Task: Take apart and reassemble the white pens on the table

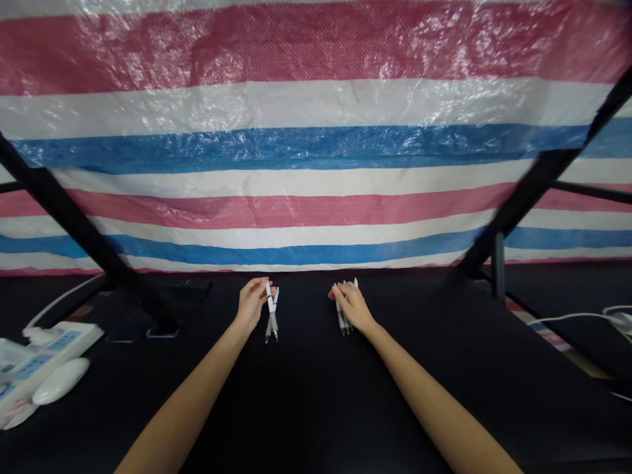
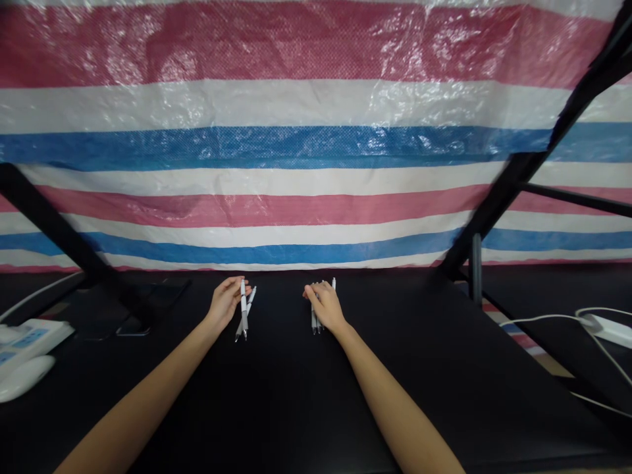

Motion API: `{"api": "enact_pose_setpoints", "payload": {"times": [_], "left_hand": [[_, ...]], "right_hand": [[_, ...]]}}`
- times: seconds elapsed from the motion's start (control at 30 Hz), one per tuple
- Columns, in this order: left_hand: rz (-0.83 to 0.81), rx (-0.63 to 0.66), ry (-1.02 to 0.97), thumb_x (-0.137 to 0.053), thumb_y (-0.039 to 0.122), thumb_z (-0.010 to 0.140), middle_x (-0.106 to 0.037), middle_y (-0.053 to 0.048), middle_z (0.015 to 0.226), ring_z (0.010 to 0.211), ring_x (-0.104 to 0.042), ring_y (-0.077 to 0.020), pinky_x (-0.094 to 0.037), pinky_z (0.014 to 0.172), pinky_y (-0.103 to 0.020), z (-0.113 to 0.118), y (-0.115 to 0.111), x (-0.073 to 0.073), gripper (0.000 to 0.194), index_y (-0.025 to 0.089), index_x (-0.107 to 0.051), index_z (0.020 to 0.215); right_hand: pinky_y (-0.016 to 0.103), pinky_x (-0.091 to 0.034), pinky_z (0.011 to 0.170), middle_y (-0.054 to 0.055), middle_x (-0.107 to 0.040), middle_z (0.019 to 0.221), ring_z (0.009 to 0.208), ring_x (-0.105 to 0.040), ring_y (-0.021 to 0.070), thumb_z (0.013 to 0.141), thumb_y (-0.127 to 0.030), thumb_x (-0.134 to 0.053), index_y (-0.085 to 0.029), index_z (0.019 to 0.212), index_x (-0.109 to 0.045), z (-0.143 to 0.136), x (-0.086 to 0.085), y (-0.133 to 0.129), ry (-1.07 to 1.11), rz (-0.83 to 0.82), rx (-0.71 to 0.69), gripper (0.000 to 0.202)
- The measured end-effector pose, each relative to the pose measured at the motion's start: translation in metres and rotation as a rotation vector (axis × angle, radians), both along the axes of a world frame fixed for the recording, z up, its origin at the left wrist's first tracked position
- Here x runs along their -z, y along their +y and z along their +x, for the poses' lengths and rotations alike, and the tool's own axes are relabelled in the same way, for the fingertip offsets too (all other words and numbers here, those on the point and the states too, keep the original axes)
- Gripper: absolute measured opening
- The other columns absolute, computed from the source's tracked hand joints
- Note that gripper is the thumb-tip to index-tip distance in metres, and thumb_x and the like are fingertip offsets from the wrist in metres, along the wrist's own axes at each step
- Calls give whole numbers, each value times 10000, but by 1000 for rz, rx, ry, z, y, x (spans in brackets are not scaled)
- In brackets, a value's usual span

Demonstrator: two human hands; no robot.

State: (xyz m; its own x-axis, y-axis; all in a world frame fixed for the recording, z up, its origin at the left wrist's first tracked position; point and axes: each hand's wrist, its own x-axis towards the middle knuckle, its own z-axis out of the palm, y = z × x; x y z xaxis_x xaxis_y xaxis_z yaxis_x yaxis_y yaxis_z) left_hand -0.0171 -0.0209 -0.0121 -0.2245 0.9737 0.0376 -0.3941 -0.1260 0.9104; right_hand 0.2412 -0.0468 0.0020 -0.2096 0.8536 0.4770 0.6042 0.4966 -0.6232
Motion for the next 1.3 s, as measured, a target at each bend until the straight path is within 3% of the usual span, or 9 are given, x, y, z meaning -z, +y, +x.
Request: {"api": "enact_pose_setpoints", "payload": {"times": [0.27, 0.6, 1.3], "left_hand": [[37, 25, 19, -765, 370, 603, -636, -21, 718, 602, -629, -132, -543, 672, -314, 8, 11, -3, 346, 136, -635, 823], [123, 10, 263, -739, 425, 604, -673, -51, 722, 699, -613, -160, -438, 659, -257, 16, 22, -2, 358, 134, -686, 805], [107, 38, 263, -751, 361, 564, -668, -47, 683, 670, -587, -161, -416, 677, -277, 12, 24, 1, 248, 150, -704, 687]], "right_hand": [[323, -396, 761, 41, -649, 715, 776, -547, 199, 932, -487, -281, -198, 691, -617, 0, 3, 1, 16, 10, 1, 504], [317, -395, 763, 38, -655, 725, 775, -551, 193, 936, -475, -276, -199, 691, -619, 0, 2, 1, 3, 3, 1, 504], [327, -397, 755, 39, -648, 710, 762, -545, 197, 934, -472, -285, -200, 679, -606, 0, 3, 2, 10, -2, 0, 492]]}}
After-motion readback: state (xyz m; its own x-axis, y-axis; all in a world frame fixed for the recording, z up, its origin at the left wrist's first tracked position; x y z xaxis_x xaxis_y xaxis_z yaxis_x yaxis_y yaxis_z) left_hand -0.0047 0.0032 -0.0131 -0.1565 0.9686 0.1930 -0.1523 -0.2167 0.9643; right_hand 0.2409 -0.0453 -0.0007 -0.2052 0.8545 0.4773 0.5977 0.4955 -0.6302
